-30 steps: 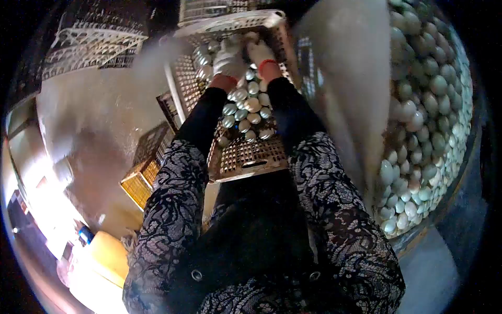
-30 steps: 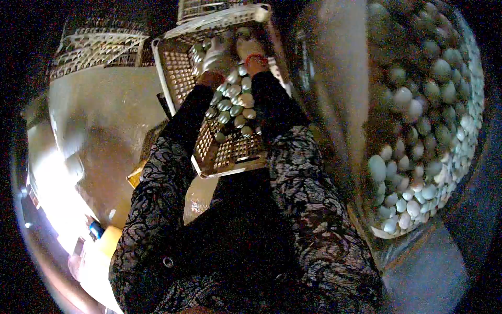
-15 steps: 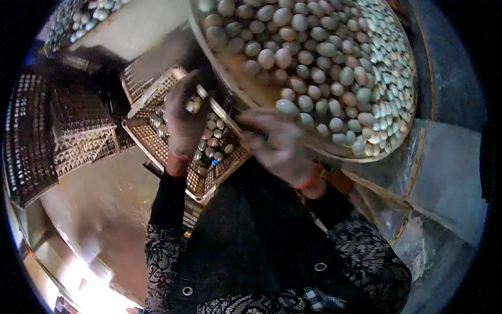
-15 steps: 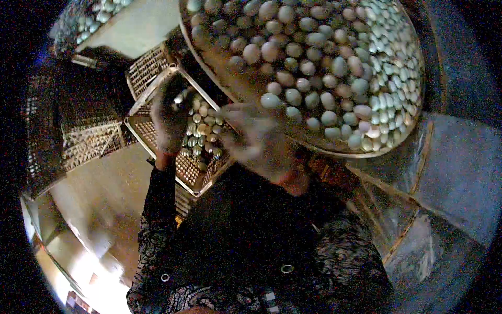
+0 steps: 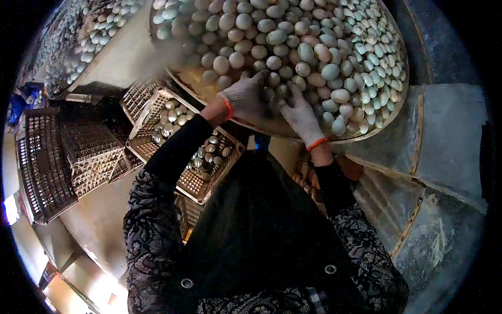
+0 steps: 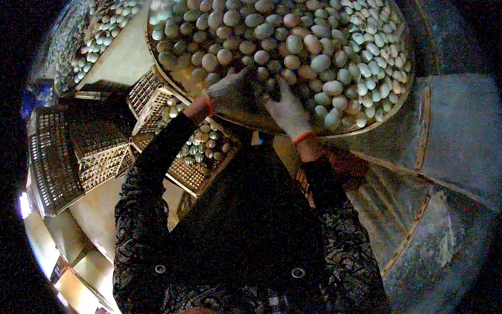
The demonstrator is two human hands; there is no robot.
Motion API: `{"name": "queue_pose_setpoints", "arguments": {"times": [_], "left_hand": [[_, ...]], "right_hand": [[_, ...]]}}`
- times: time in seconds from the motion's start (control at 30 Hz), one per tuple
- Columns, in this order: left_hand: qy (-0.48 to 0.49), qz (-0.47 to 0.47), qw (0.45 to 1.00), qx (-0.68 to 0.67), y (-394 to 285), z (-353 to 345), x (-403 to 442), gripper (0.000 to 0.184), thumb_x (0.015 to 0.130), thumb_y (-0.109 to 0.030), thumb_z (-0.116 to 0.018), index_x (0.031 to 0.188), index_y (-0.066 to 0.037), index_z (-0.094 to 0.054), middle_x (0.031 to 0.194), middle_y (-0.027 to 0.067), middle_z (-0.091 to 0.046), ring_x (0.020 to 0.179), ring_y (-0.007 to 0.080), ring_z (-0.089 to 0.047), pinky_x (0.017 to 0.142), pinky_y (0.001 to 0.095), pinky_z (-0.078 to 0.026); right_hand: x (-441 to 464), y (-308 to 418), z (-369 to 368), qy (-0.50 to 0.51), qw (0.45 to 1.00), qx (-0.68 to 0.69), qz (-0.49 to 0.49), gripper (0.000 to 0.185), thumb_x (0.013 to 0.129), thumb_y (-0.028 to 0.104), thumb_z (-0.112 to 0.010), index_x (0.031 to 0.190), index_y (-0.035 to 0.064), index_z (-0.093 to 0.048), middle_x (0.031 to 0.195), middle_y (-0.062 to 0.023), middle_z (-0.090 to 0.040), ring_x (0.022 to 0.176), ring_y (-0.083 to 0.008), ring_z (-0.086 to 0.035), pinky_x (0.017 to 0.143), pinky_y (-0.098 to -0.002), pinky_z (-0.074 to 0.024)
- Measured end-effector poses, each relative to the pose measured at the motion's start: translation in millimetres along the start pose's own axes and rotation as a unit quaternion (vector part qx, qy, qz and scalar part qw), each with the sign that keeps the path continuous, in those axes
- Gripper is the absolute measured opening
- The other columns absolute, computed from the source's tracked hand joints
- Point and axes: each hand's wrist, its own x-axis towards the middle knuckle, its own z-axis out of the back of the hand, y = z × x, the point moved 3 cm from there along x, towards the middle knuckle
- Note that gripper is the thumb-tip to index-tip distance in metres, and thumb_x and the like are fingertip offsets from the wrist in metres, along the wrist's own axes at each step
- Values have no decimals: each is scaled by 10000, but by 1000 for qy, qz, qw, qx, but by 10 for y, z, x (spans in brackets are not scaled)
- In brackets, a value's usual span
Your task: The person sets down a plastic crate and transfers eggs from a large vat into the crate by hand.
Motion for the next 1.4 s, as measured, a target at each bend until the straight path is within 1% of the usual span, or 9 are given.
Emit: {"name": "queue_pose_setpoints", "arguments": {"times": [0.1, 0.2, 0.4, 0.77, 0.87, 1.03, 1.07, 1.27, 1.4], "left_hand": [[-78, -56, 995, 4, 479, -311, 337, 951, 567, -375, -827, 1335, -23, -392, 1214, 240, -533, 1128, 371, -514, 962, 418, -450], [-78, -43, 985, -145, 552, -370, 353, 397, 1021, -307, -413, 1327, -55, -411, 1121, 37, -579, 991, 151, -530, 866, 295, -460], [-78, -23, 898, -433, 23, -119, 37, 908, 605, -196, -835, 1366, -22, -372, 1230, 160, -561, 1063, 245, -562, 866, 333, -502], [-94, 44, 926, -362, -537, 303, -387, 720, 769, -79, -749, 1378, -26, -367, 1271, 104, -548, 1096, 152, -537, 850, 332, -530], [-238, -56, 915, -320, -388, 469, -539, 966, 579, -227, -859, 1389, -30, -369, 1211, 150, -585, 1056, 221, -587, 857, 320, -524], [-391, -51, 858, -331, -110, 814, -1320, 947, 560, -286, -872, 1357, -33, -428, 1222, 183, -563, 1099, 254, -571, 930, 327, -493], [-393, -12, 869, -301, -75, 835, -1550, 813, 707, -31, -808, 1391, -46, -368, 1278, 87, -554, 1045, 172, -590, 844, 312, -548], [-519, 127, 787, -308, 1192, 178, -2453, 817, 708, -34, -780, 1395, -12, -338, 1228, 126, -566, 1047, 206, -594, 872, 300, -522], [-516, 103, 559, -641, 2013, -377, -2699, 808, 682, 57, -736, 1385, -18, -344, 1099, 143, -617, 913, 220, -651, 713, 322, -570]], "right_hand": [[27, 88, -6, -12, 999, 33, -2, 754, 859, 516, -588, 1409, 52, -361, 1238, -223, -579, 1130, -397, -565, 939, -443, -453], [34, 154, 9, -19, 989, 143, 11, 700, 869, 511, -597, 1377, 68, -404, 1214, -196, -592, 1092, -375, -589, 899, -424, -466], [59, 252, -23, -66, 942, 322, -69, 581, 894, 429, -615, 1327, 79, -448, 1143, -106, -615, 991, -273, -606, 822, -387, -469], [232, 278, 126, -117, 969, 217, -2, 533, 906, 351, -611, 1350, 79, -497, 1326, -180, -521, 1104, -246, -566, 927, -366, -469], [553, 406, -183, 58, 547, 830, -86, 541, 901, 339, -627, 1332, 36, -504, 1272, -161, -564, 1055, -235, -584, 878, -351, -493], [223, 1757, -182, 29, 917, 385, 96, 464, 891, 279, -661, 1265, 29, -548, 1125, -67, -634, 995, -146, -586, 839, -307, -496], [198, 1974, -330, 18, 916, 341, 212, 401, 894, 280, -659, 1206, 37, -590, 1121, -58, -634, 964, -139, -590, 826, -297, -493], [276, 2382, -1983, 355, 877, 300, 122, 446, 748, 270, -762, 1092, 16, -637, 898, -13, -666, 761, -105, -572, 712, -242, -467], [574, 2062, -3472, 476, 852, 207, 67, 402, 745, 337, -753, 1006, 39, -680, 851, -14, -669, 765, -127, -559, 683, -260, -452]]}}
